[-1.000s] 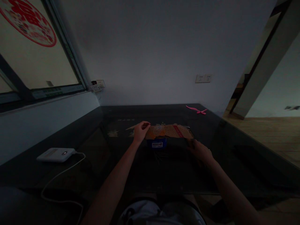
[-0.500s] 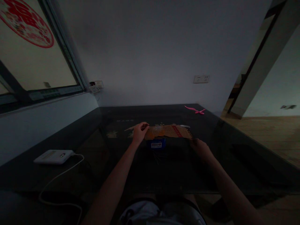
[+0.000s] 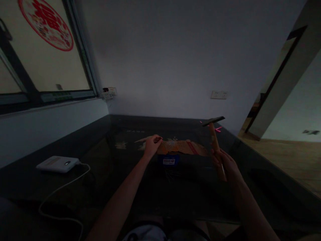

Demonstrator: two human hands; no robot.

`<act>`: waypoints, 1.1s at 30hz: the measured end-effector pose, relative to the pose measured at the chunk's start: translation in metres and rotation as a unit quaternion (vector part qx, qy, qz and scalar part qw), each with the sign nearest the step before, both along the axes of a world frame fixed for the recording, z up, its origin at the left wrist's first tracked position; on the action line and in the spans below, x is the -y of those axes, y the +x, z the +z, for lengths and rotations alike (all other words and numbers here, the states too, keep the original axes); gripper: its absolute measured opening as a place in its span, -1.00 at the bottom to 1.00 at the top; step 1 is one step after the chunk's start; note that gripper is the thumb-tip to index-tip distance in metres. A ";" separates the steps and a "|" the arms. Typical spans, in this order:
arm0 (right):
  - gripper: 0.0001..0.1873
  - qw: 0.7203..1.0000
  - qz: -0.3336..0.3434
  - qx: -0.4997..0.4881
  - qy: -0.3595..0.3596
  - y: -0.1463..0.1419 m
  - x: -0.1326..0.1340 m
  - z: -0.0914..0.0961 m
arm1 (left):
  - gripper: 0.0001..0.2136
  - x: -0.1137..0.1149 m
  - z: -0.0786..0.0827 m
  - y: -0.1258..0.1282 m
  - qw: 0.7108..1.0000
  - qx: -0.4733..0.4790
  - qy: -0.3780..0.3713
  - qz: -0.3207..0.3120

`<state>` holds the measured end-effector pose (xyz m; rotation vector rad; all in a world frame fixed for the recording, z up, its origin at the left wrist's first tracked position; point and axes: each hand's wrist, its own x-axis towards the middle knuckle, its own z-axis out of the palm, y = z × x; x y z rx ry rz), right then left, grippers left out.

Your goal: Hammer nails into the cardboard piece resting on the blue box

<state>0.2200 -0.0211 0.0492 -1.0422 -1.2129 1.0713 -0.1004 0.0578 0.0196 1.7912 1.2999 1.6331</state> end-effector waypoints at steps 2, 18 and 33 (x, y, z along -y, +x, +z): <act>-0.62 0.999 0.035 -0.024 -0.012 -0.006 0.007 0.010 | -0.92 -0.001 -0.001 0.000 1.000 0.010 -0.005 0.003; -0.31 0.968 0.222 0.104 -0.056 -0.089 0.041 0.067 | -0.90 0.002 0.002 0.003 1.000 -0.017 0.002 0.014; -0.44 0.954 0.221 0.195 -0.050 -0.093 0.035 0.081 | -0.92 0.010 0.010 0.005 0.999 -0.028 -0.008 0.030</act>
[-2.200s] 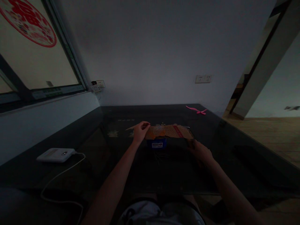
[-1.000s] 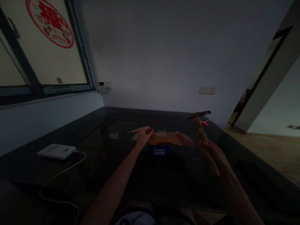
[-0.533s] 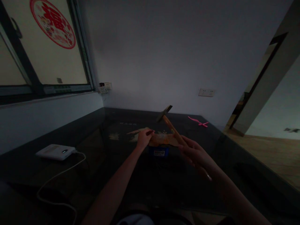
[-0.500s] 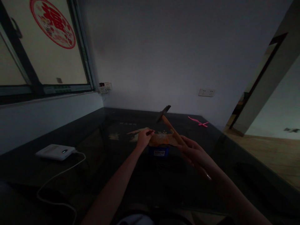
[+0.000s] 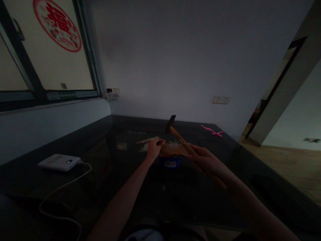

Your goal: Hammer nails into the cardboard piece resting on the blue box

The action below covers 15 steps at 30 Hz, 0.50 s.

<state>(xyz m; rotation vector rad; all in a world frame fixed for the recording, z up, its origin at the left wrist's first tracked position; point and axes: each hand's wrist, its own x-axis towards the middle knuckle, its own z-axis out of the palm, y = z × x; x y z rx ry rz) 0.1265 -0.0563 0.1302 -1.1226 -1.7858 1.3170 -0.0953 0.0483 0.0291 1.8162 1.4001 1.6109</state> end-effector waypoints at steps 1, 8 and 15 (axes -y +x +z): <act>-0.46 1.000 0.010 -0.001 -0.001 -0.001 -0.002 -0.001 | -0.92 0.000 -0.001 0.000 1.000 -0.003 0.000 0.002; -0.54 0.999 0.044 -0.008 -0.025 -0.009 -0.004 -0.004 | -0.88 -0.001 -0.003 0.000 0.999 -0.033 0.015 0.032; -0.52 0.998 0.049 -0.017 -0.021 -0.010 -0.004 -0.005 | -0.87 0.003 -0.001 0.000 0.999 -0.038 0.007 0.029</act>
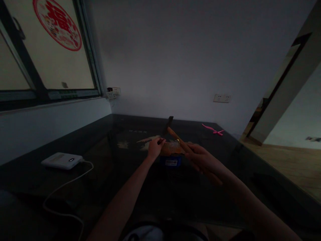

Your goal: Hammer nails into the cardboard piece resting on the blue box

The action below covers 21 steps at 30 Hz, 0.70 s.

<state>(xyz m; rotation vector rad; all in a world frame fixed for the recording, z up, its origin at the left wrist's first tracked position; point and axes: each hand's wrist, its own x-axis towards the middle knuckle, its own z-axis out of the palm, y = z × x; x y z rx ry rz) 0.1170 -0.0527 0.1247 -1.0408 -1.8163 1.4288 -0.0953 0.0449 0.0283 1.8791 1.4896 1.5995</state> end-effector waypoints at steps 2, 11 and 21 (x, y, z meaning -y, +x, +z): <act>-0.54 1.000 0.021 0.014 0.001 0.000 0.000 -0.001 | -0.87 0.000 0.000 0.000 1.000 -0.006 -0.005 0.003; -0.56 0.999 -0.018 0.049 0.010 -0.002 0.007 -0.002 | -0.86 0.000 -0.002 0.000 1.000 -0.010 -0.003 0.006; -0.50 0.999 -0.031 0.021 0.031 0.001 0.008 -0.006 | -0.86 0.002 0.002 0.001 1.000 -0.021 -0.009 0.014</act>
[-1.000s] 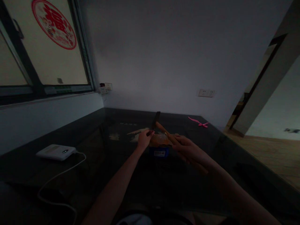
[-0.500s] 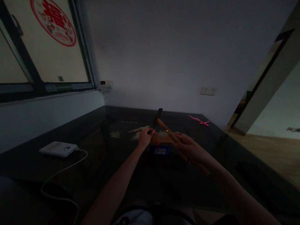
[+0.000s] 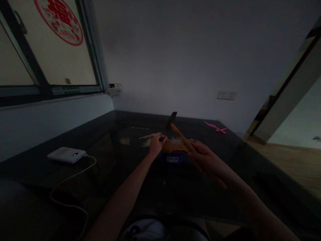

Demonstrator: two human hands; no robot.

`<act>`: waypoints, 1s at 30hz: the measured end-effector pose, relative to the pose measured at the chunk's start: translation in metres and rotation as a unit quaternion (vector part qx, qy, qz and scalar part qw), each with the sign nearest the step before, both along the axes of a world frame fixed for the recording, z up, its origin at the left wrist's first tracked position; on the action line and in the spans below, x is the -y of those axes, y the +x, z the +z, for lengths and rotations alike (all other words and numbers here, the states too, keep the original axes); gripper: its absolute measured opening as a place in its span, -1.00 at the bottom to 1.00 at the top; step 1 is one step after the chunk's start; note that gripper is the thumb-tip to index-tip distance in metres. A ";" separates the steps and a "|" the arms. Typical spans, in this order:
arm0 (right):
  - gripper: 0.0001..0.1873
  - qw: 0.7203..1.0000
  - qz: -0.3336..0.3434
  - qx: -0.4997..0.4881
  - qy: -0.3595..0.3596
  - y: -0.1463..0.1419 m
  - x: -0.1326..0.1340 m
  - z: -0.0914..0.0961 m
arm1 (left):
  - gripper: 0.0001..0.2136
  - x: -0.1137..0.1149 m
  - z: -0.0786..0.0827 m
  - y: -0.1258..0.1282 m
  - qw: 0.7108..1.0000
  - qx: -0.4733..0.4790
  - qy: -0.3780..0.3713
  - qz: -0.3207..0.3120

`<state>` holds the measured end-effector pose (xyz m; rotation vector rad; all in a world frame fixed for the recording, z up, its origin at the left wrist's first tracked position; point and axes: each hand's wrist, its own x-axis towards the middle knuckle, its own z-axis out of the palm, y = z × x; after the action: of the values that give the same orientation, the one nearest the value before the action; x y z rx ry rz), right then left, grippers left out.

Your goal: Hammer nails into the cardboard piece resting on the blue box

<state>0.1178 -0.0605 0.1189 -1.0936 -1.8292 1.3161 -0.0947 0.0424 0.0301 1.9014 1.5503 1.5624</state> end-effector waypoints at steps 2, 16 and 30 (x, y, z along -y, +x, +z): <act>-0.50 1.000 0.015 0.011 -0.017 0.000 -0.001 -0.003 | -0.86 0.001 0.001 0.000 1.000 -0.002 -0.007 0.002; -0.55 0.999 0.022 0.020 -0.028 -0.002 -0.001 -0.006 | -0.86 -0.001 0.000 -0.002 1.000 -0.017 -0.019 -0.006; -0.47 0.999 0.012 0.030 -0.030 -0.001 0.001 -0.005 | -0.86 -0.004 -0.003 -0.003 0.999 -0.005 -0.031 -0.011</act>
<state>0.1166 -0.0612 0.1138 -1.1588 -1.8613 1.3740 -0.0982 0.0469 0.0269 1.8898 1.5583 1.4789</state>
